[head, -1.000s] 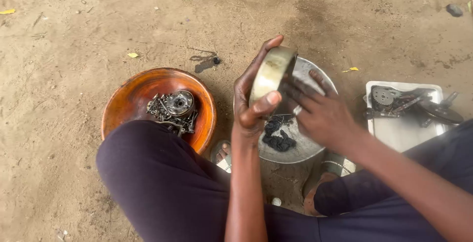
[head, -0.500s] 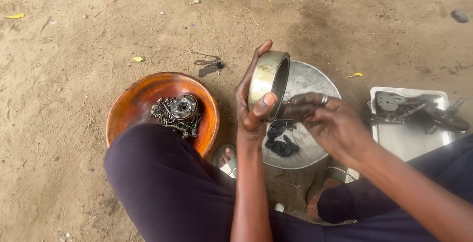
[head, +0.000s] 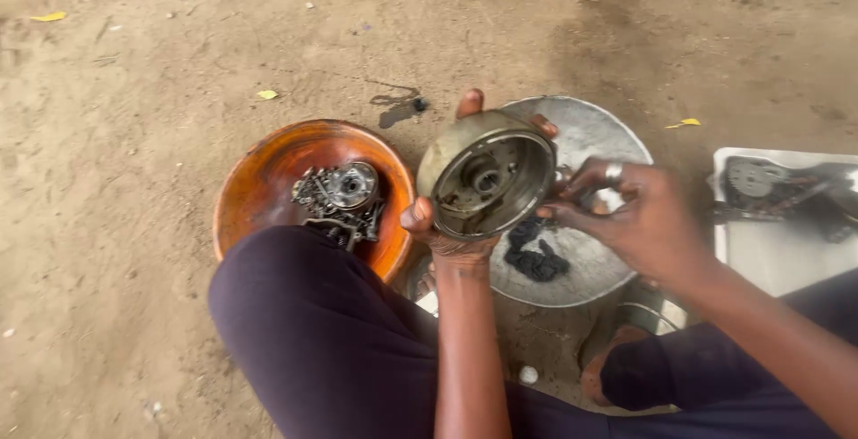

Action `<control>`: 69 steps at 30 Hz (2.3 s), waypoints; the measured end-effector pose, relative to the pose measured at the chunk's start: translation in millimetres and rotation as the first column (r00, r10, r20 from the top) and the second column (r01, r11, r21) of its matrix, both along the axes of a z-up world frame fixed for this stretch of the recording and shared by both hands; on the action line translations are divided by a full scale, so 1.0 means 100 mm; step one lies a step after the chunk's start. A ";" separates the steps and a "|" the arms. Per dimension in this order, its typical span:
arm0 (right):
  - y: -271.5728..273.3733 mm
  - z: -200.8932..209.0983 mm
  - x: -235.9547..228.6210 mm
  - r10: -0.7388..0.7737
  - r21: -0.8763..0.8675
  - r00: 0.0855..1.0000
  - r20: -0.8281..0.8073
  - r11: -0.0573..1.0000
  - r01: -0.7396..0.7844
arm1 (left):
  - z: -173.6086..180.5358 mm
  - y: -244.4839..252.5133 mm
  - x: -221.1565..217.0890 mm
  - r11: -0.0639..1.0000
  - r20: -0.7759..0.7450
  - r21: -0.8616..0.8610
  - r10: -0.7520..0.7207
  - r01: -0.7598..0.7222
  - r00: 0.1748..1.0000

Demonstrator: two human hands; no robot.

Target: Cleaning a motorcycle flywheel or rotor with a cleaning agent from a bottle and a cloth.

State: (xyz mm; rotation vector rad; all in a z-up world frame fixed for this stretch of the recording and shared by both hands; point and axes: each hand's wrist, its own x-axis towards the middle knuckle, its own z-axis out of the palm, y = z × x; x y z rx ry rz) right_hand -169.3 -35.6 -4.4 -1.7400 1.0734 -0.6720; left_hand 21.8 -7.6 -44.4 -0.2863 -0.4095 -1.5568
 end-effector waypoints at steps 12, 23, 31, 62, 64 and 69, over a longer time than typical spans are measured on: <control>0.36 0.03 0.20 -0.007 -0.814 0.900 -0.435 0.431 -0.390 | -0.05 0.00 -0.14 0.992 0.091 0.085 0.082 -0.090 0.992; 0.49 -0.10 0.32 0.102 -0.485 0.994 -0.023 0.868 -0.101 | -0.04 0.02 -0.30 0.976 0.045 0.128 0.171 -0.176 0.984; 0.47 0.11 0.36 -0.037 0.024 0.987 0.156 0.999 0.034 | 0.14 0.12 -0.35 0.910 0.185 0.283 0.259 -0.304 0.948; -0.39 -0.50 -0.08 -0.300 0.311 0.948 0.111 0.916 0.253 | 0.04 -0.10 -0.22 0.770 0.622 0.202 0.377 -0.605 0.687; -0.53 -1.19 -0.20 -0.283 0.112 0.950 -0.134 0.948 0.298 | 0.04 -0.06 -0.18 0.764 0.586 0.229 0.387 -0.603 0.712; -0.36 -3.38 -0.22 0.218 0.034 0.745 -0.630 0.967 -0.254 | -0.07 -0.16 -0.19 0.752 0.530 0.244 0.425 -0.612 0.734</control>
